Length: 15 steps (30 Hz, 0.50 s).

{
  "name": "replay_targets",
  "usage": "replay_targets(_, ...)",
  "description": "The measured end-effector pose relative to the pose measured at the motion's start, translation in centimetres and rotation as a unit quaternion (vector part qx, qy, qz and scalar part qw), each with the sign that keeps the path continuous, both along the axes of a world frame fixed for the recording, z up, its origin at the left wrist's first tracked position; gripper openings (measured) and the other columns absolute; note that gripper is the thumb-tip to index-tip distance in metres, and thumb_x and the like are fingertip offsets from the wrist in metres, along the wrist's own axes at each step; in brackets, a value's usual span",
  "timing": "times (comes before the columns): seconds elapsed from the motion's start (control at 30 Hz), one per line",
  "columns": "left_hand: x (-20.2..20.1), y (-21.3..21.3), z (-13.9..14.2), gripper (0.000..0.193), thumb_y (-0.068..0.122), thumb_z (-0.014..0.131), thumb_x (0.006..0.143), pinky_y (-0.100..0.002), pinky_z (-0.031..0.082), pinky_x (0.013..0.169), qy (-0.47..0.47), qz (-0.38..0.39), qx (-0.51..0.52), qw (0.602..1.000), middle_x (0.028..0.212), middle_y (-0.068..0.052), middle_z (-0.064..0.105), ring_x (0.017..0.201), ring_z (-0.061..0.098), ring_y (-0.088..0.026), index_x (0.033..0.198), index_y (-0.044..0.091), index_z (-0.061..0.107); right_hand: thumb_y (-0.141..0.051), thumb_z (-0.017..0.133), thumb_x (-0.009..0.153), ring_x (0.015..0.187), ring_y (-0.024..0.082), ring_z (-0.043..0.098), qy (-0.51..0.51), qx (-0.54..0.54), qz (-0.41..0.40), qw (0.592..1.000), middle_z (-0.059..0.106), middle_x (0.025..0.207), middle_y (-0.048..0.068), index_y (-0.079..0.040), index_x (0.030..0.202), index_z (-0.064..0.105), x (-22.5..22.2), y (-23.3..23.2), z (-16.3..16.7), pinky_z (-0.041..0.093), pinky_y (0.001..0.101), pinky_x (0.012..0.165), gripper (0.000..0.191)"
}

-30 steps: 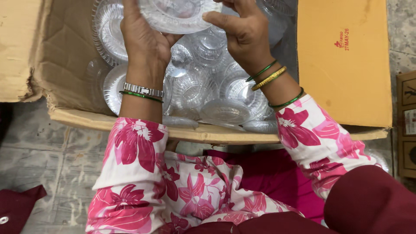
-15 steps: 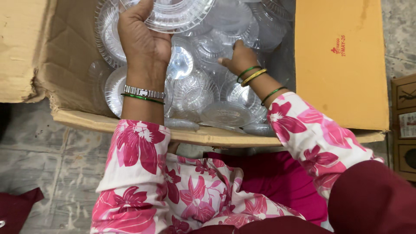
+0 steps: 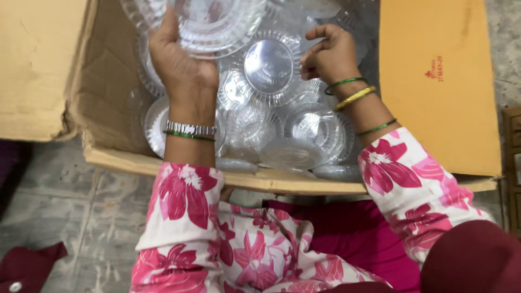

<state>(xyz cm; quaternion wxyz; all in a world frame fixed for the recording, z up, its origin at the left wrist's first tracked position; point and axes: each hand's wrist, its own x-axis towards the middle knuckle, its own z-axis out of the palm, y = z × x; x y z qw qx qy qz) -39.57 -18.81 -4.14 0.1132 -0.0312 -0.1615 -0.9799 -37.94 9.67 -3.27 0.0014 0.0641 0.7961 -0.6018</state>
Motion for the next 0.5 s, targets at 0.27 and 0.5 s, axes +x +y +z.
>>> replay_targets(0.27,2.2,-0.1,3.4,0.041,0.029,0.046,0.103,-0.062,0.060,0.101,-0.111,0.020,0.012,0.993,0.120,-0.020,0.065,0.115,0.066,-0.034,0.136,0.006,0.048,0.014,0.071,0.082,0.062,0.018,0.074,0.090,-0.079,-0.057,0.991,0.071,0.077,0.009,0.006,0.108,0.071,0.5,1.6,3.6,0.062,0.0310,0.053,0.027)
replay_targets(0.5,1.4,-0.6,1.6,0.042,0.031,0.048,0.105,-0.061,0.058,0.106,-0.062,-0.017,0.033,0.997,0.123,-0.024,0.064,0.119,0.065,-0.038,0.130,-0.002,0.055,0.015,0.070,0.083,0.063,0.017,0.073,0.137,-0.133,-0.065,0.980,0.072,0.079,0.010,0.006,0.108,0.069,0.8,1.8,4.3,0.064,0.0312,0.055,0.027)
